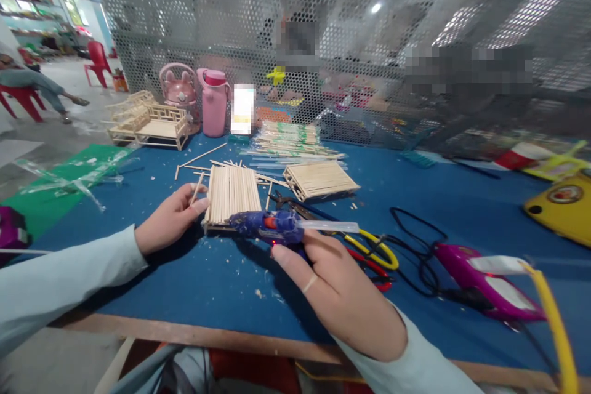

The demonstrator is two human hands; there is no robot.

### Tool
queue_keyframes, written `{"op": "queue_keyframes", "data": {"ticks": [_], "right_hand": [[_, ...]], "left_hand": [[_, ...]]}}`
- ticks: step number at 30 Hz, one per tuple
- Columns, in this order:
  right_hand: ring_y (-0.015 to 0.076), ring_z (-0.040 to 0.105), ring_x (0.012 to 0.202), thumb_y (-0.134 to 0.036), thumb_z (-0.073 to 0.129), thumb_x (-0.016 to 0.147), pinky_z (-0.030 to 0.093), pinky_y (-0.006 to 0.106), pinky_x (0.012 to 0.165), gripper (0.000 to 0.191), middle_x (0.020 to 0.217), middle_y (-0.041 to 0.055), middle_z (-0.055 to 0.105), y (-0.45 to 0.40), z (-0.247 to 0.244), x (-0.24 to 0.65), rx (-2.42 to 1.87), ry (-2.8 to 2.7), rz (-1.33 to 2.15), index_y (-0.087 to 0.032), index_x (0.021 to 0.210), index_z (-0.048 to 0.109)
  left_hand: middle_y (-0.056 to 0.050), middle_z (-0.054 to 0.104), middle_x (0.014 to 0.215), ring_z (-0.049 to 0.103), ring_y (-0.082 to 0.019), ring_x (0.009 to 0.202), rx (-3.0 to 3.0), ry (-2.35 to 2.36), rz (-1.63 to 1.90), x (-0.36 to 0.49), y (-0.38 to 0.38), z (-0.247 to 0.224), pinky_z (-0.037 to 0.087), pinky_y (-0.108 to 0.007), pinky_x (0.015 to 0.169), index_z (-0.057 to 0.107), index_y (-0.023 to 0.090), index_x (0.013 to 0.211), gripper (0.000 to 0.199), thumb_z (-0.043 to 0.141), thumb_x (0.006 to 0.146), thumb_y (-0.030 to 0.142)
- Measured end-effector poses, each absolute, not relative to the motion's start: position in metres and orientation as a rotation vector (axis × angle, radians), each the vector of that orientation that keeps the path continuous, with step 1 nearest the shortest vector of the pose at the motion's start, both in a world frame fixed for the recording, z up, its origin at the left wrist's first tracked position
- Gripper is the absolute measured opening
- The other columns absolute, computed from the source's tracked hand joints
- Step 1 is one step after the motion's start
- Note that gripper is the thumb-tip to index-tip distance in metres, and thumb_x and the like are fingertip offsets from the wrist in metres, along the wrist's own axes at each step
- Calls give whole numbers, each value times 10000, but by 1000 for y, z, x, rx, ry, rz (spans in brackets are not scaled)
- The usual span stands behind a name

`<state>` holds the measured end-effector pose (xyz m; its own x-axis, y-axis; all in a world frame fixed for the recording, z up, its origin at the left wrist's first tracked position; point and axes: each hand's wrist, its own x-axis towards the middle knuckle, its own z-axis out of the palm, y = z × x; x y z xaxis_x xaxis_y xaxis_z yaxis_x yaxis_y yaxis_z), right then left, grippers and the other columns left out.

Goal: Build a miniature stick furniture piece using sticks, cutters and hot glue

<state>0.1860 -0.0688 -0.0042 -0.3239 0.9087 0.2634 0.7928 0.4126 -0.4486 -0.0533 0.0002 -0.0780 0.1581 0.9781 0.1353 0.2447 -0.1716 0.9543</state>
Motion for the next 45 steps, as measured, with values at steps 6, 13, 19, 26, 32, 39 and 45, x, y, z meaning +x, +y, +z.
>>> {"op": "queue_keyframes", "data": {"ticks": [6,13,19,26,32,39,45], "right_hand": [[225,634,752,-491,397,869,531,359,809,461,588,35,586,-69,-3,185,-1422,-2216,362,-244,494,499],[232,639,770,-478,403,868,537,365,784,459,566,35,583,-71,-2,187,-1447,-2214,348,-243,489,513],[258,652,802,-461,410,864,540,395,796,474,453,25,509,-73,1,191,-1450,-2198,293,-261,438,469],[249,649,834,-452,413,872,530,389,825,440,533,30,561,-73,0,196,-1438,-2218,275,-254,489,501],[254,650,772,-483,403,862,543,414,785,458,545,38,573,-74,2,198,-1460,-2202,239,-248,483,508],[271,655,750,-536,408,837,558,417,771,491,428,33,488,-77,7,203,-1514,-2169,213,-280,420,449],[273,660,831,-488,415,837,547,391,802,437,502,38,545,-77,7,209,-1510,-2181,171,-271,463,482]], "left_hand": [[27,485,690,404,-112,593,1604,1215,1068,-54,1,-80,347,-272,600,482,154,1000,246,474,840,341],[30,483,695,401,-110,593,1593,1204,1072,-54,0,-79,339,-270,603,478,156,1005,248,478,834,335],[52,413,652,343,-105,564,1571,1210,1074,-53,-2,-75,296,-263,574,485,159,984,237,493,828,338],[47,444,668,376,-107,584,1551,1202,1063,-54,-2,-75,321,-265,595,474,155,1007,224,482,843,308],[55,440,649,357,-97,553,1539,1210,1063,-53,-2,-74,306,-259,563,486,158,1003,208,490,849,297],[57,428,647,367,-100,563,1541,1212,1074,-53,-4,-72,312,-264,573,492,155,1001,204,500,846,287],[49,452,655,375,-98,556,1523,1213,1071,-53,-3,-73,304,-261,558,491,157,1001,206,502,844,290]]}}
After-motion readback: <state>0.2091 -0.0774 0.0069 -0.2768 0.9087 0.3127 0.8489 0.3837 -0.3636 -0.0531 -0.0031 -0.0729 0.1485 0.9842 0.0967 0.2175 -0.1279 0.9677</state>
